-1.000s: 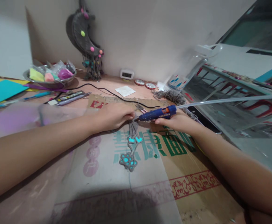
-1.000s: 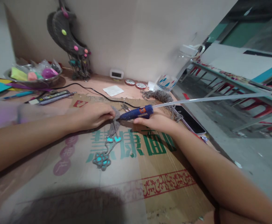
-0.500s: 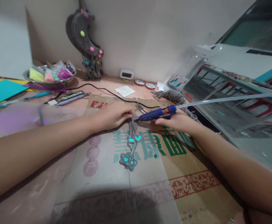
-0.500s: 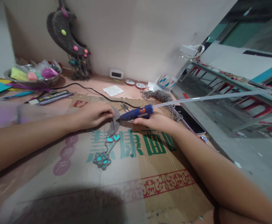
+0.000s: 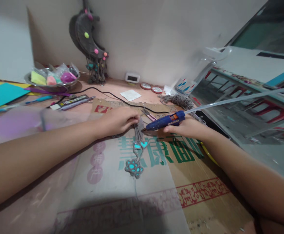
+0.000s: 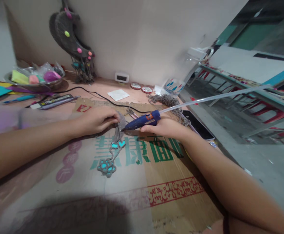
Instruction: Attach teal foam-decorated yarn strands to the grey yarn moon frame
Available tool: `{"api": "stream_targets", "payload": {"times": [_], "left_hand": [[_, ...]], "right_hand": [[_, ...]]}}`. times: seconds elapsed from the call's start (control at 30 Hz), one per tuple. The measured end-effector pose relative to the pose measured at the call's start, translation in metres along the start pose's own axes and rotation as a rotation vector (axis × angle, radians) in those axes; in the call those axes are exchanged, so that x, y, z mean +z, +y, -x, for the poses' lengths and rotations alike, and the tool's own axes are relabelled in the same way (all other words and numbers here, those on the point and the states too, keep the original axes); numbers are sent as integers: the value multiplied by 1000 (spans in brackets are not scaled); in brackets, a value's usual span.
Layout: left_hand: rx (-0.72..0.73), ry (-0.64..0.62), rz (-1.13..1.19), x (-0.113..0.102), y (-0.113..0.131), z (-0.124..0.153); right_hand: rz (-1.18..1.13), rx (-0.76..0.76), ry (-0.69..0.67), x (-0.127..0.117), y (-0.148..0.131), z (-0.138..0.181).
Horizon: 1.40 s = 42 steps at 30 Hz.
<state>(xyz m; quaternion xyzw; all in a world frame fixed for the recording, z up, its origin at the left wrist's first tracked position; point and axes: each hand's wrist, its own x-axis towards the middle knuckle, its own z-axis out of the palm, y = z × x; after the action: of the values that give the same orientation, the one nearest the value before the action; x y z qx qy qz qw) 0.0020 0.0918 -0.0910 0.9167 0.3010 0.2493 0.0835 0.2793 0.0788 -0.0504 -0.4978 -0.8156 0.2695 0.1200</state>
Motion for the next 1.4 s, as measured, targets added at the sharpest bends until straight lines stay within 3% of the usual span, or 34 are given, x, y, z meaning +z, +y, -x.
{"api": "stream_targets", "payload": {"times": [0.47,0.7,0.97,1.1,1.23,1.4], "left_hand": [[-5,3,0,0,0,0],[-12,-8,-5,0,0,0],[-4,-4,-5,1,-1,0],[-8,-18,2,1,0,0],[6,-9,-9,1,1,-1],[6,-3,-28,0,3,-1]], "right_hand": [[13,38,-30,-2,1,1],[-43,29,-166,-8,4,3],[-134,-19,-205,-12,-6,4],[-144,-37,-95,-21,-8,5],[-116,70,139,-26,-3,0],[-113,105,398,-28,-9,-33]]}}
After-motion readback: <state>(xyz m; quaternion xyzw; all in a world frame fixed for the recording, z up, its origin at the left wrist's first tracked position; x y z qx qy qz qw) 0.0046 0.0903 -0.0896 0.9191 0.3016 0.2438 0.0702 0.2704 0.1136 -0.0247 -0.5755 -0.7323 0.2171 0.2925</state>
